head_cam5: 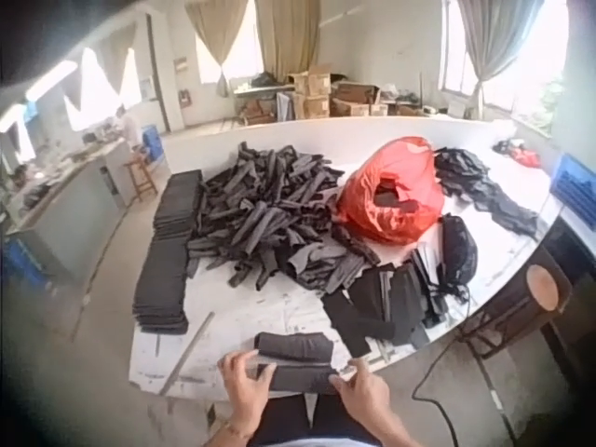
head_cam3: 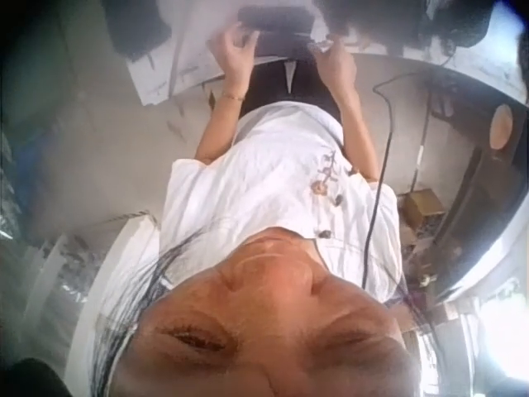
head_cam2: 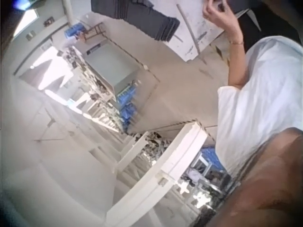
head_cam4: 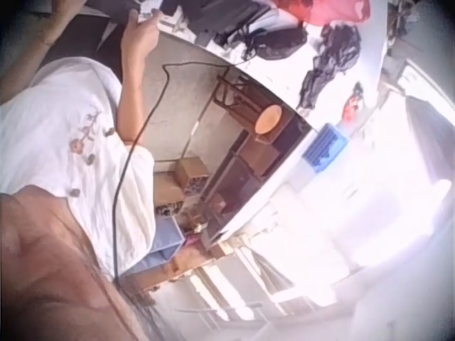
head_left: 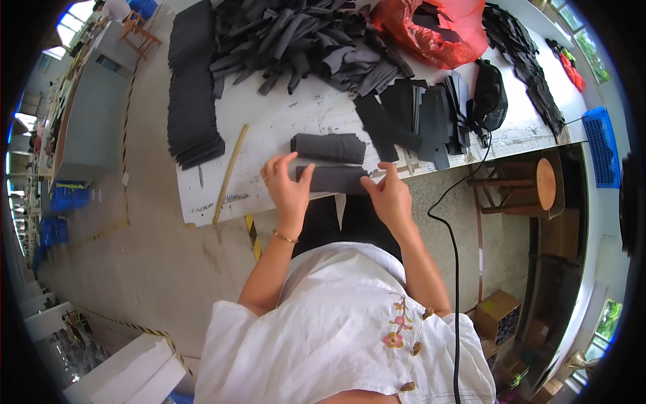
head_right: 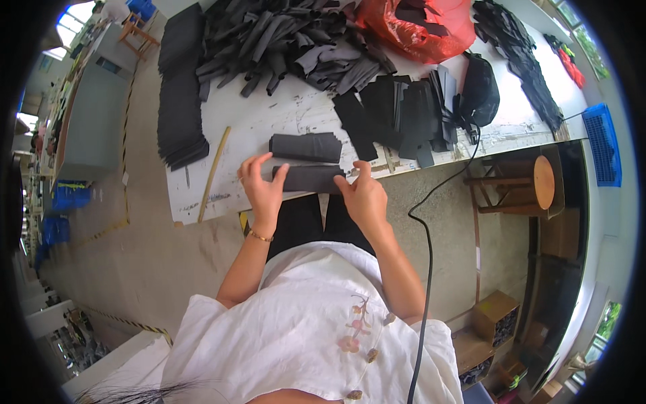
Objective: Manually matching and assembling black foam or rubber strips at a workbench.
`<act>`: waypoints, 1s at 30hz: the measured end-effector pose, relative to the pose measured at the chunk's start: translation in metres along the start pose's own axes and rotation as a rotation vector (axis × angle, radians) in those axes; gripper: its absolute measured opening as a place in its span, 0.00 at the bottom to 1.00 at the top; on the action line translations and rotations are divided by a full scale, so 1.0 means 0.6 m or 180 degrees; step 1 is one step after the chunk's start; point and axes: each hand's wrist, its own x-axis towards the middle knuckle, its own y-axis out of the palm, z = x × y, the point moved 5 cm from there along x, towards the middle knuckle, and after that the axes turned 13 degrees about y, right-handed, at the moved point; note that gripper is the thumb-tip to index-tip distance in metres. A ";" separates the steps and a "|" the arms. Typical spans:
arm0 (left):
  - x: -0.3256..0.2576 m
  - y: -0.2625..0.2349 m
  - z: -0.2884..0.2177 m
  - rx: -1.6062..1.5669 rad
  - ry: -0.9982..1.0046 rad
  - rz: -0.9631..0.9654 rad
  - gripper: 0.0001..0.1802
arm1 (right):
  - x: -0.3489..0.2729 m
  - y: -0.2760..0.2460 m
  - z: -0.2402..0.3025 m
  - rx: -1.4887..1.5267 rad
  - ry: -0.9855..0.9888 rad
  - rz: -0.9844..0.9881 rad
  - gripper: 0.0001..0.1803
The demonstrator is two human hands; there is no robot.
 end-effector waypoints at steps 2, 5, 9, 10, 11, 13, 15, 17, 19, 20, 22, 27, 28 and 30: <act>0.034 0.009 0.001 -0.0249 0.0099 0.0087 0.08 | 0.025 -0.021 -0.009 -0.0130 -0.0064 -0.0172 0.16; 0.119 0.072 -0.042 -0.1158 0.0346 0.0341 0.04 | 0.081 -0.059 0.007 -0.0767 -0.1385 -0.1550 0.16; 0.212 0.219 -0.102 -0.1656 0.1076 0.0742 0.02 | 0.146 -0.025 0.001 -0.1841 -0.1298 -0.1458 0.22; 0.226 0.262 -0.111 -0.1517 0.1268 0.0808 0.02 | 0.161 -0.014 -0.017 -0.2007 -0.1304 -0.1347 0.23; 0.236 0.296 -0.112 -0.1338 0.1447 0.0861 0.03 | 0.161 -0.011 -0.011 -0.2069 -0.1335 -0.1137 0.20; 0.254 0.361 -0.103 -0.0940 0.1568 0.0813 0.05 | 0.165 0.014 -0.017 -0.2357 -0.1578 -0.0998 0.19; 0.259 0.405 -0.110 -0.0577 0.1693 0.0768 0.07 | 0.155 0.022 -0.019 -0.2434 -0.1987 -0.1399 0.18; 0.262 0.457 -0.100 -0.0013 0.1194 0.1488 0.14 | 0.155 0.018 -0.018 -0.2412 -0.2043 -0.1114 0.18; 0.264 0.475 -0.095 0.0075 0.1118 0.1522 0.13 | 0.155 0.004 -0.008 -0.2248 -0.2024 -0.1115 0.14; 0.267 0.481 -0.087 0.0092 0.1020 0.1560 0.10 | 0.158 -0.001 -0.006 -0.2238 -0.2025 -0.1140 0.14; 0.273 0.474 -0.084 -0.0054 0.0961 0.1238 0.06 | 0.170 -0.018 -0.010 -0.1714 -0.1643 -0.1157 0.15; 0.278 0.344 -0.124 -0.1066 0.1184 0.0987 0.05 | 0.144 -0.162 -0.007 0.0691 -0.1572 -0.2035 0.22; 0.263 0.322 -0.122 -0.1442 0.0755 0.1239 0.06 | 0.144 -0.166 -0.029 0.1332 -0.1218 -0.1951 0.18; 0.230 0.286 -0.118 -0.1787 0.0311 0.1465 0.07 | 0.142 -0.176 -0.053 0.2090 -0.0555 -0.1442 0.09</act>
